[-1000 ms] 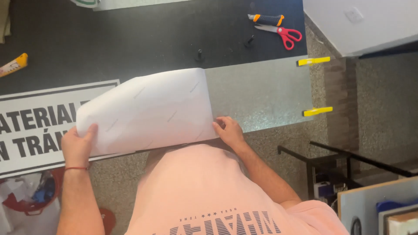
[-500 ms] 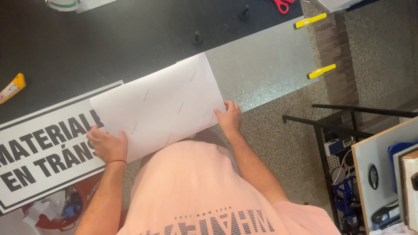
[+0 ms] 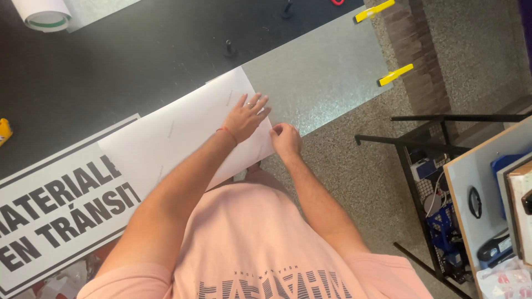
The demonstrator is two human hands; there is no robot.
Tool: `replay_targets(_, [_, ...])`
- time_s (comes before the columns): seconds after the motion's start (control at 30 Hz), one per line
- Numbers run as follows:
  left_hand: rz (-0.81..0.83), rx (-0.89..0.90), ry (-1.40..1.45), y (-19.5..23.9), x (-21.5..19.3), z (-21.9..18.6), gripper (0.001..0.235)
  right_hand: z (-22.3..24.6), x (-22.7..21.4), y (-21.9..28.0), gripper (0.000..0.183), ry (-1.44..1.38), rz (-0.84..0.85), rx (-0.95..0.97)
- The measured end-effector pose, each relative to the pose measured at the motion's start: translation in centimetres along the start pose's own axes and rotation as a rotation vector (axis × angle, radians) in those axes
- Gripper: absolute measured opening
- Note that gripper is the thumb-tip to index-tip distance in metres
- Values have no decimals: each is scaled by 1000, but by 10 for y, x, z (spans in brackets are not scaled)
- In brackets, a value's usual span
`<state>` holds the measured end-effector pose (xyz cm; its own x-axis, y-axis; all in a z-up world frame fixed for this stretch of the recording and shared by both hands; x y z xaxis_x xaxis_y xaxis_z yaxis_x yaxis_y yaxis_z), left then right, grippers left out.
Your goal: Applying a large vinyl sticker to a sign board using a squeegee tool to ensure a smooth finish without bubbles.
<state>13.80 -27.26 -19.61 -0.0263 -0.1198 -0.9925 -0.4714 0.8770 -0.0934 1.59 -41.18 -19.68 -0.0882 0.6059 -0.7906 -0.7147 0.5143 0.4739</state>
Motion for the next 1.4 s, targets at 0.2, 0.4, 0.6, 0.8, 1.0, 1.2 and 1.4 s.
replay_targets(0.2, [-113, 314, -54, -23, 12, 11, 16, 33, -20, 27, 23, 78, -40, -197])
replay_targets(0.4, [-242, 427, -21, -26, -4, 20, 24, 53, -30, 52, 37, 95, -3, -241])
replay_targets(0.6, [-123, 328, -140, -48, 9, 39, 17, 33, -12, 44, 15, 164, -13, -314])
replay_targets(0.8, [-53, 403, -292, -35, -36, 57, 19, 42, -11, 58, 9, 258, -150, -497])
replay_targets(1.0, [-149, 424, -301, 17, -56, 74, 27, 62, 12, 81, 8, 191, -292, -805])
replay_targets(1.2, [-198, 252, -270, 98, -45, 97, 24, 97, 37, 109, 14, 207, -177, -994])
replay_targets(1.4, [-293, 37, -229, 182, -32, 111, 17, 133, 71, 136, 18, 219, 43, -1115])
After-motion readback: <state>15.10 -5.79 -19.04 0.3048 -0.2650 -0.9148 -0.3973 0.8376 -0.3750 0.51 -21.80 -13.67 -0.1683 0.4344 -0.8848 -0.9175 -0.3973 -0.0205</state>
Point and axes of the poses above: each hand's wrist, its own y-axis away from the middle knuckle, its own x-axis out of the palm, z = x × y, the point moved 5 cm from there along -y, towards the middle knuckle, and after that the axes turned 6 degrees about -x, right-handed, at the moved point
